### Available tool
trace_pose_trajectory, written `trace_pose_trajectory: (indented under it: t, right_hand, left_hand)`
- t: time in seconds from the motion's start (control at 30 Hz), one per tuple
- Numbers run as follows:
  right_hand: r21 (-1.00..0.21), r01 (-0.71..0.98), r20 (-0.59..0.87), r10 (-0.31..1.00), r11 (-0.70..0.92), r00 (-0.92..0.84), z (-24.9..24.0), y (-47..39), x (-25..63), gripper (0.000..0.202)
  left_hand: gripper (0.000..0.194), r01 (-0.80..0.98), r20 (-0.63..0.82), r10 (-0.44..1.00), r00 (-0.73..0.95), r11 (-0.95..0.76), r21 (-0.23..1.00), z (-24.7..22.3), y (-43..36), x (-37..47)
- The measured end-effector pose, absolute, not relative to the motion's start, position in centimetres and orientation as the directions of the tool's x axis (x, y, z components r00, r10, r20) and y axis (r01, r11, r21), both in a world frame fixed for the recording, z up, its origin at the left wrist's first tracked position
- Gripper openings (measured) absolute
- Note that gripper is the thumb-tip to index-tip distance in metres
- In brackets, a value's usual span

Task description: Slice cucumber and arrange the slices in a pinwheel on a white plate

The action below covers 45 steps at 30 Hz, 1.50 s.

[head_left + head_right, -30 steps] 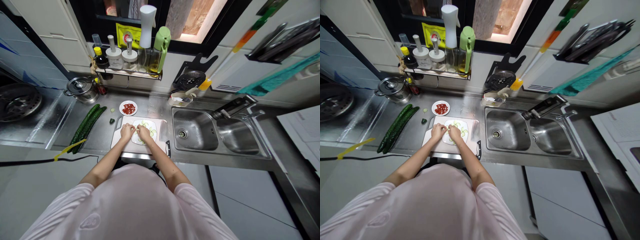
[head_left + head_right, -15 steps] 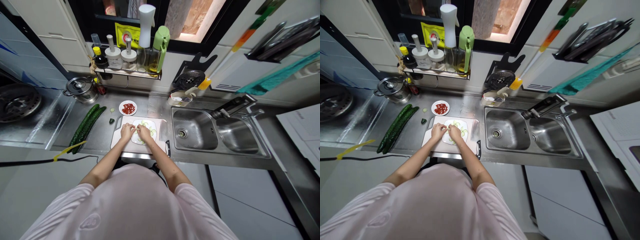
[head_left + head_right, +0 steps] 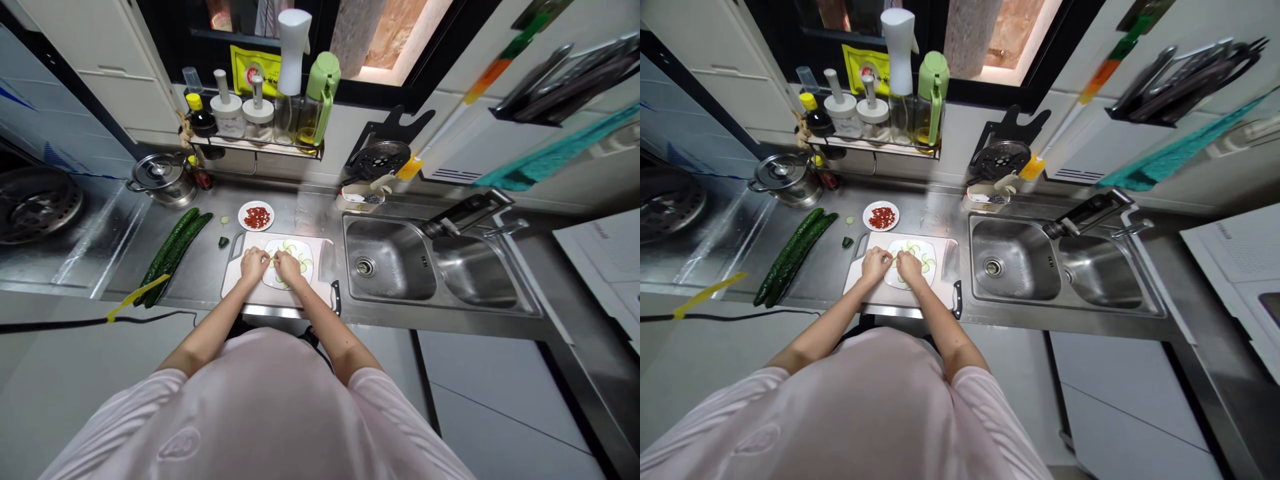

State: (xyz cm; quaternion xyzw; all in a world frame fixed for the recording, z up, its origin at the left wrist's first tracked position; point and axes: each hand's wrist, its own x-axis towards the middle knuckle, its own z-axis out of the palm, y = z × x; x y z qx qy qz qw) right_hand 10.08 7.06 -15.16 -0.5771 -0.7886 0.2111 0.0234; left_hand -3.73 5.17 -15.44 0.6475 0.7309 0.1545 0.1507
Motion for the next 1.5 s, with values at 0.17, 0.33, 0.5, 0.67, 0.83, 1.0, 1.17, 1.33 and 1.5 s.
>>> trace_pose_trajectory:
  t: [0.17,0.33,0.5,0.67,0.83,1.0,1.17,1.33,1.5]
  right_hand:
    - [-0.365,0.902,-0.221,0.919,0.232,-0.326,-15.1,7.2,10.1,0.022]
    - [-0.361,0.903,-0.203,0.925,0.234,-0.321,-15.1,7.2,10.0,0.022]
    - [-0.370,0.898,-0.208,0.921,0.236,-0.328,-15.2,7.4,10.1,0.022]
    - [-0.377,0.897,-0.200,0.925,0.231,-0.322,-15.0,7.3,10.6,0.025]
    - [-0.328,0.923,-0.213,0.936,0.202,-0.281,-14.7,7.0,10.9,0.026]
    - [-0.312,0.928,-0.223,0.934,0.202,-0.278,-14.6,7.0,10.8,0.026]
    - [-0.337,0.920,-0.196,0.941,0.201,-0.277,-14.3,6.5,11.0,0.027]
    - [-0.403,0.897,-0.160,0.951,0.182,-0.265,-14.0,5.4,11.5,0.028]
    - [-0.475,0.865,-0.117,0.962,0.166,-0.248,-14.1,4.1,12.3,0.027]
  left_hand:
    - [0.018,0.927,-0.008,0.997,-0.074,0.071,0.369,-15.5,5.1,-3.8]
    - [0.022,0.956,0.014,0.994,0.108,-0.108,0.273,-14.9,4.7,-3.7]
    - [0.025,0.961,-0.023,0.977,0.213,-0.205,0.188,-14.4,4.2,-3.7]
    - [0.026,0.953,-0.011,0.965,0.261,-0.256,0.160,-14.5,4.0,-4.0]
    - [0.026,0.952,0.005,0.964,0.267,-0.264,0.155,-14.8,4.1,-4.0]
    - [0.025,0.952,0.011,0.962,0.271,-0.270,0.147,-14.8,4.1,-4.0]
    - [0.026,0.952,0.002,0.961,0.275,-0.273,0.139,-14.8,4.2,-3.9]
    - [0.027,0.952,-0.001,0.959,0.284,-0.282,0.123,-14.7,4.2,-3.8]
    - [0.026,0.950,-0.021,0.960,0.281,-0.274,0.152,-14.3,4.1,-3.8]
